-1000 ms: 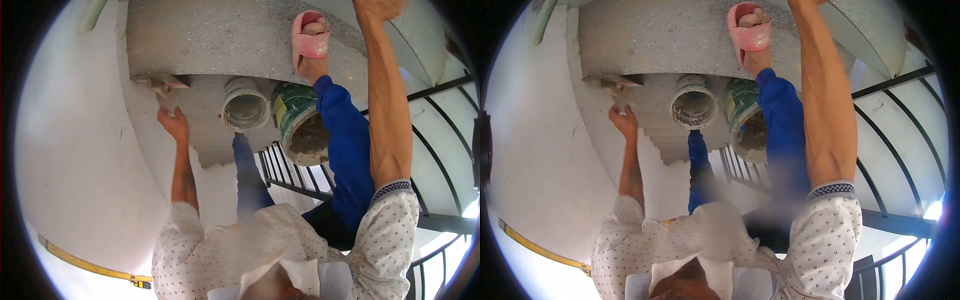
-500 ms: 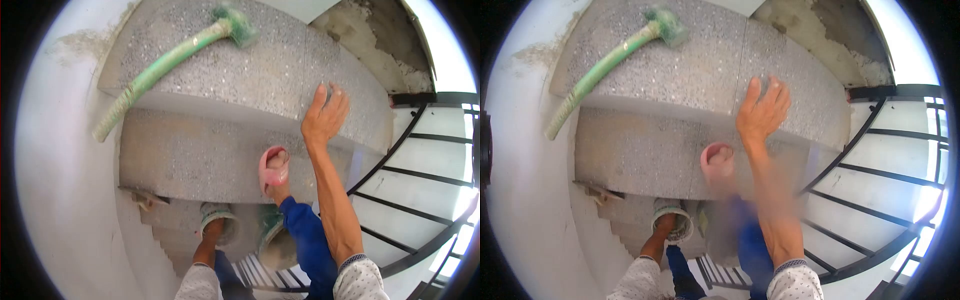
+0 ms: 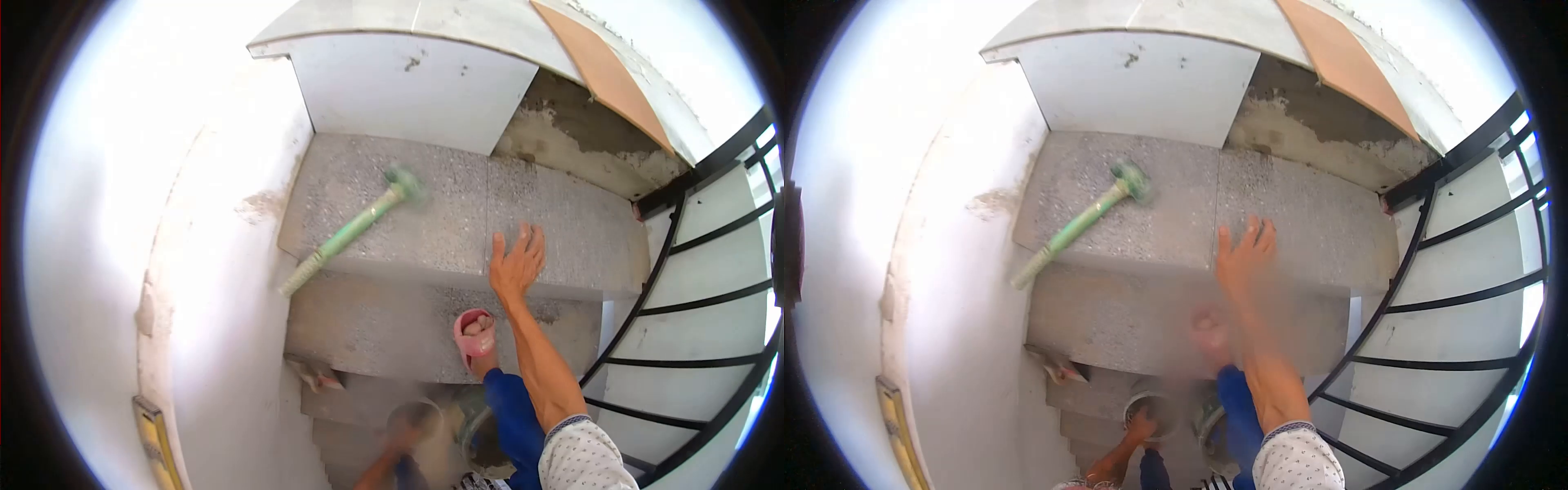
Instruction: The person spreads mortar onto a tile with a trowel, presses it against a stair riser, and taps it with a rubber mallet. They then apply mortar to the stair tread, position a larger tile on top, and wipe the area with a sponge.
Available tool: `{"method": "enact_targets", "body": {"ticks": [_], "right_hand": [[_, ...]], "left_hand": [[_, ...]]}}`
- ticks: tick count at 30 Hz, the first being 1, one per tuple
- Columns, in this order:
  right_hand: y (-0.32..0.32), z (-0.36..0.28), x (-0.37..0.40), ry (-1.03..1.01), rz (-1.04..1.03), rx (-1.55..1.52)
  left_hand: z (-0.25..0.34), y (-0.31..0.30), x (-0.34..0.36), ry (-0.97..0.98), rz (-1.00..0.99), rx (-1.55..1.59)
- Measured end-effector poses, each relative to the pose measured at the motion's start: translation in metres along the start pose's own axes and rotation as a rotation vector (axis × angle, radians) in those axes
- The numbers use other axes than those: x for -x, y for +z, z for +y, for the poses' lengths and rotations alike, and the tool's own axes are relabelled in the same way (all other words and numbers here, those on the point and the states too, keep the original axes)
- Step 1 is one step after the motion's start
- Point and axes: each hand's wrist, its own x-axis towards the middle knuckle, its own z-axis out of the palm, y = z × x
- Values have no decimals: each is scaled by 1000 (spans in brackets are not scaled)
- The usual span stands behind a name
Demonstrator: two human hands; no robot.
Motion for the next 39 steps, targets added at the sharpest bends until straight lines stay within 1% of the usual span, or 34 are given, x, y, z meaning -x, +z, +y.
{"method": "enact_targets", "body": {"ticks": [2, 4, 7, 8, 11, 14, 16, 19, 21, 24, 25, 26, 27, 28, 29, 30, 31, 33, 34, 35, 37, 39], "right_hand": [[-4, -2, -2, 34, -31, -39], [-5, 3, -6, 44, -54, -78], [0, 10, -18, 211, -36, -135], [3, 10, -20, 231, -46, -60], [15, 2, -20, 272, -66, 105], [9, 2, -14, 298, -85, 137], [6, -10, -19, 340, -106, 83], [6, -14, -20, 392, -134, 154], [-6, -21, -22, 375, -161, 71], [-9, -16, -26, 366, -130, 78], [-10, -15, -24, 354, -121, 102], [-8, -15, -25, 359, -126, 104], [-9, -15, -26, 367, -137, 105], [-10, -15, -26, 374, -149, 109], [-9, -14, -27, 323, -130, 97], [-11, -11, -22, 272, -118, 89], [-12, -6, -18, 224, -105, 85], [-4, -8, -24, 311, -141, 124], [-2, -8, -26, 361, -161, 149], [-1, -7, -28, 359, -164, 134], [-3, -6, -26, 349, -186, 104], [-18, -18, -28, 370, -195, 34]], "left_hand": [[-29, 20, -10, 36, 30, 47], [-41, 33, -25, 13, 21, 166], [13, -1, -20, -164, -215, 4], [13, -2, -23, -174, -241, -16], [0, -3, -33, -101, -233, 0], [-2, -9, -31, -59, -234, 23], [4, -32, -15, -12, -205, 50], [22, -81, 22, 64, -102, 119], [55, -126, 44, 99, 7, 181], [143, -229, 27, 197, 225, 371], [206, -271, 35, 227, 333, 342], [220, -300, 10, 422, 542, 449], [282, -339, 19, 526, 580, 587], [306, -376, -2, 629, 846, 472], [351, -408, -3, 639, 910, 675], [393, -434, -6, 775, 1037, 718], [412, -468, -27, 827, 1118, 658], [446, -525, -66, 821, 1398, 462], [464, -540, -76, 844, 1563, 302], [477, -558, -87, 821, 1563, 386], [493, -561, -100, 650, 1597, 507], [516, -551, -90, 368, 1655, 577]]}}
